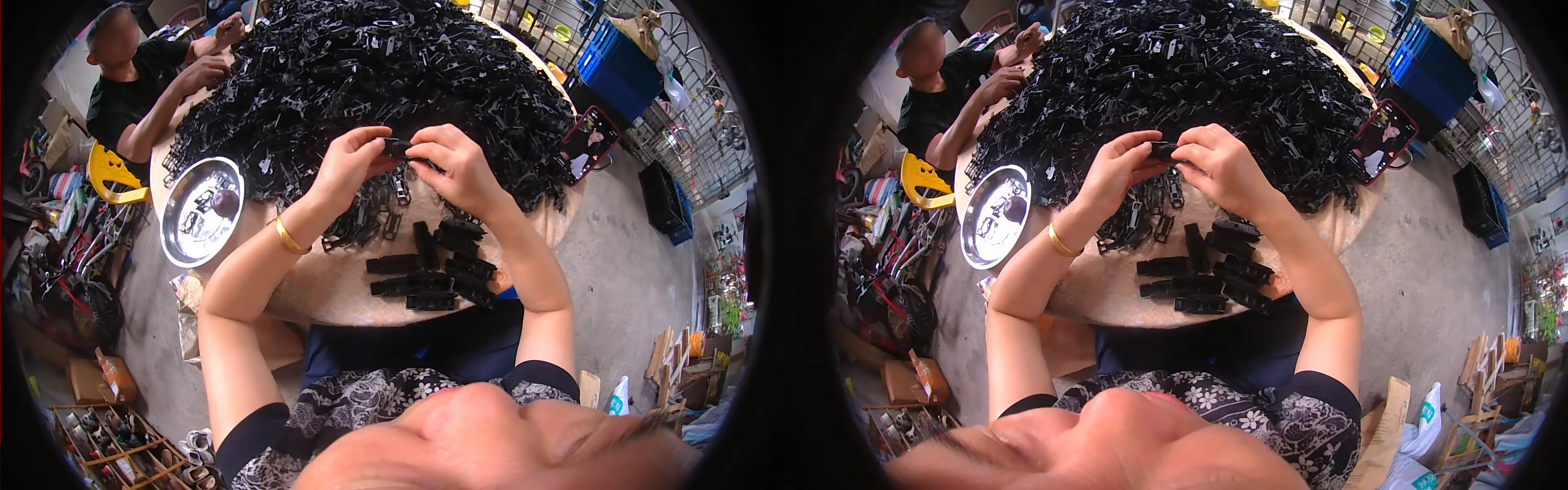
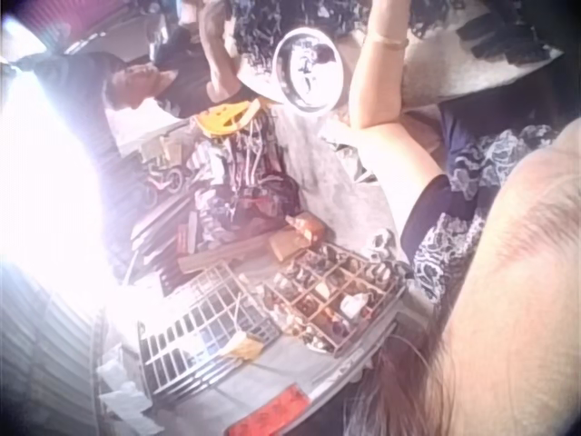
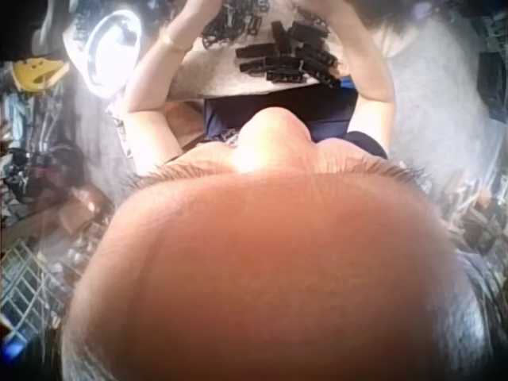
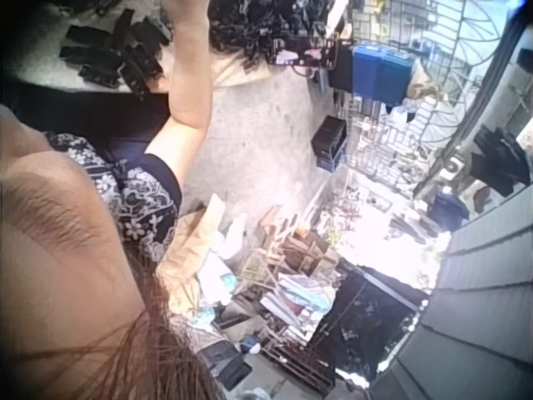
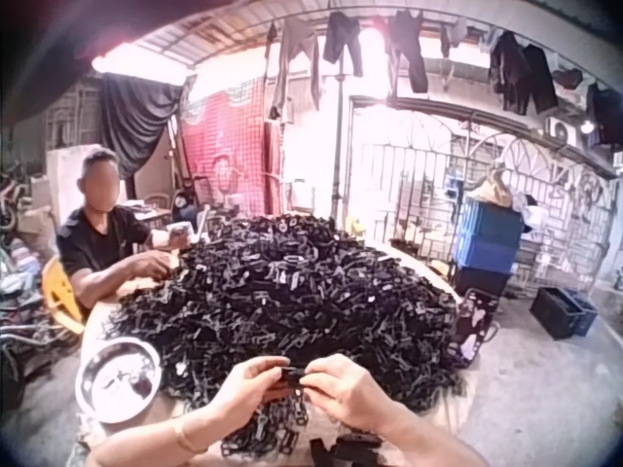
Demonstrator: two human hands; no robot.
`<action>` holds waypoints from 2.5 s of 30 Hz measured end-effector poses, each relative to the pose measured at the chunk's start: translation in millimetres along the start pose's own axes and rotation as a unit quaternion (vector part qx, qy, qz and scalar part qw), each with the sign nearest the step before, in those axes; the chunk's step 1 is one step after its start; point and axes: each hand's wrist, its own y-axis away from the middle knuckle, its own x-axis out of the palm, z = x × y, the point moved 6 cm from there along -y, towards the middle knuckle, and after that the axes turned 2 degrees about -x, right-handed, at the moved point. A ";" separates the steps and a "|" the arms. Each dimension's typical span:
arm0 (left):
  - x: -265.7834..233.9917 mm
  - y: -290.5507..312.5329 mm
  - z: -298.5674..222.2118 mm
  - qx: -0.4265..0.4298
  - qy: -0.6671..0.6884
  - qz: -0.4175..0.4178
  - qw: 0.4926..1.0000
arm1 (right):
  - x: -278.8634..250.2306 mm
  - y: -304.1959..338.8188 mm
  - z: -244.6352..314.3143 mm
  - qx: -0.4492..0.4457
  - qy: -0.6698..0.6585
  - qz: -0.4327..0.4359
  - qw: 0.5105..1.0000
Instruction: The person assembles small black plastic components by hand, fitting the pieces together and placing the assembled units on the table.
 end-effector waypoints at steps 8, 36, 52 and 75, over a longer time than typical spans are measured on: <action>6.1 2.9 -4.2 0.017 -0.039 0.015 0.999 | 1.2 1.6 6.3 -0.033 0.050 -0.017 0.998; 89.0 78.4 -2.9 0.198 -0.383 0.407 0.805 | -1.3 12.6 -33.1 0.137 0.108 0.098 0.980; 40.2 -72.1 -35.9 0.325 -0.742 -0.054 0.584 | 32.1 27.4 -34.9 0.129 0.210 0.176 0.953; -9.4 -16.7 -37.1 0.023 -0.019 0.026 0.999 | 10.6 11.2 -31.9 0.136 -0.189 -0.060 0.971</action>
